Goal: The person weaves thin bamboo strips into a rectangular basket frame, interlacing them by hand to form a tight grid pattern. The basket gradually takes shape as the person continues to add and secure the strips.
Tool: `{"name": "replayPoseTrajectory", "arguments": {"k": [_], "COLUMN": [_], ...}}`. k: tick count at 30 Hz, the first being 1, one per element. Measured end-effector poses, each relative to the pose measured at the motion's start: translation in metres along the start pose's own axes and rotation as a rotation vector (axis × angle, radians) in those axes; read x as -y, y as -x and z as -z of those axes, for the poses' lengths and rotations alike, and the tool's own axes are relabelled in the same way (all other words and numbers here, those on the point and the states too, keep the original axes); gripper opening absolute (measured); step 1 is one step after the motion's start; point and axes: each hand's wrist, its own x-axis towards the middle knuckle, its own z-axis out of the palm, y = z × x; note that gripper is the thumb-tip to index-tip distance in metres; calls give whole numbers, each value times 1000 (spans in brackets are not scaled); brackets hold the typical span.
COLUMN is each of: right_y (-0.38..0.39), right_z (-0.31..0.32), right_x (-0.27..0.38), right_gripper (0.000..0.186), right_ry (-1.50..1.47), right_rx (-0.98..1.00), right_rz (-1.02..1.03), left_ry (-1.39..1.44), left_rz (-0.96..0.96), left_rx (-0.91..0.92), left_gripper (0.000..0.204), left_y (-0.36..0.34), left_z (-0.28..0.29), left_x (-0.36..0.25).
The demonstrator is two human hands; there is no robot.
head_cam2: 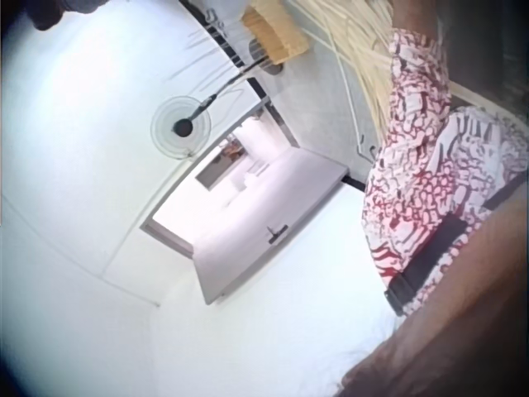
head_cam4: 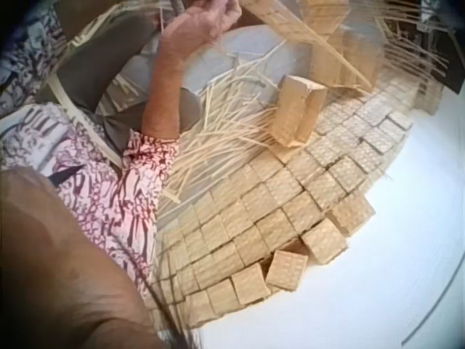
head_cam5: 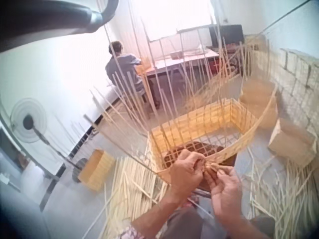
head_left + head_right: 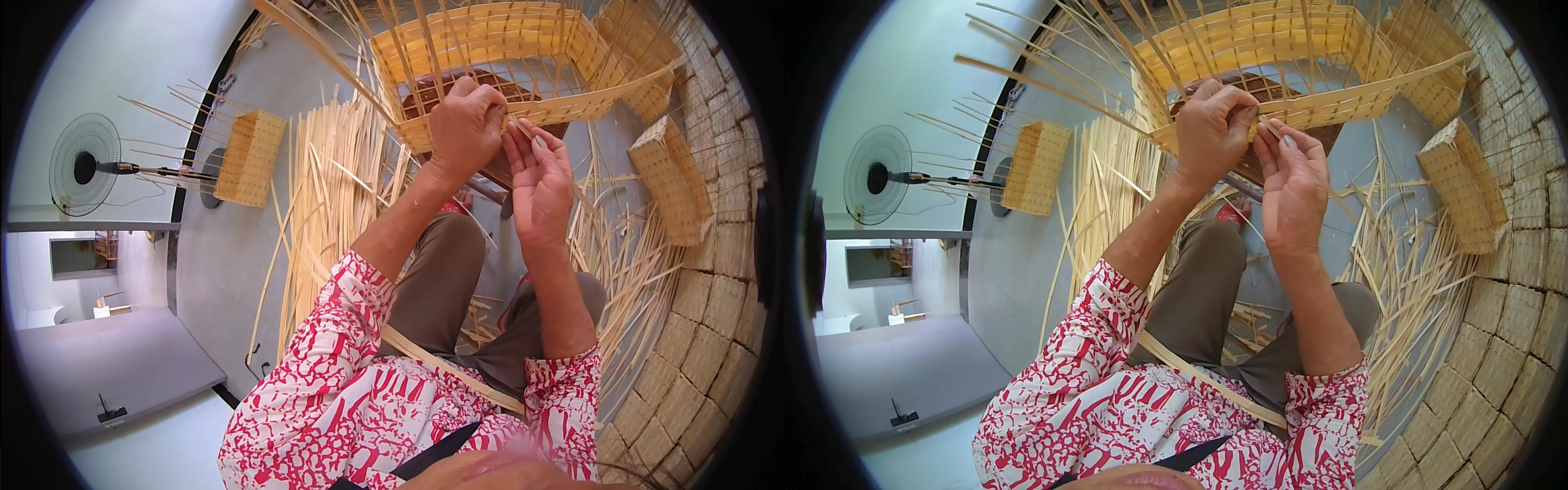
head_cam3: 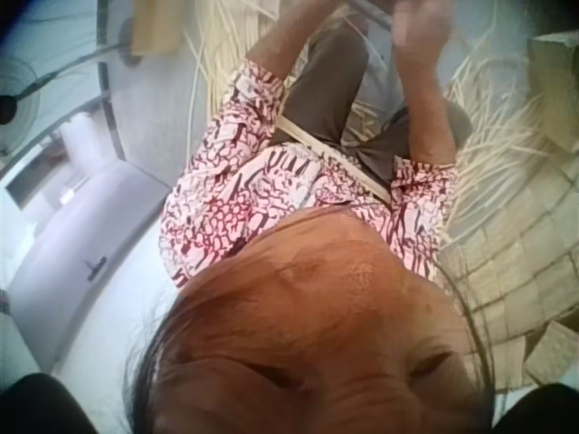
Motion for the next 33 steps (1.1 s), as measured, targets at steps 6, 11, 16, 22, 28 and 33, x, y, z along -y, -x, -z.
{"name": "replayPoseTrajectory", "arguments": {"k": [6,11,16,22,28,33], "right_y": [10,-5,-30,-35,-37,-34], "right_z": [-12,14,54,64,70,67], "right_x": [5,14,24,45,52,53], "right_gripper": [21,24,23,21,28,28], "right_ry": [495,433,174,232,-2,-79], "right_rx": [209,74,-189,-153,-120,-245], "right_rz": [231,77,-138,-82,-45,25], "left_ry": [-218,-261,-188,-52,-29,-142], "left_rz": [-123,-138,-76,-43,-346,-284], "left_rx": [77,41,61,16,-48,96], "left_gripper": [21,28,27,28,25,18], "left_y": [15,10,14,42,49,30], "left_z": [1,-4,30,65,46,19], "left_x": [-11,-5,15,26,-1,2]}}
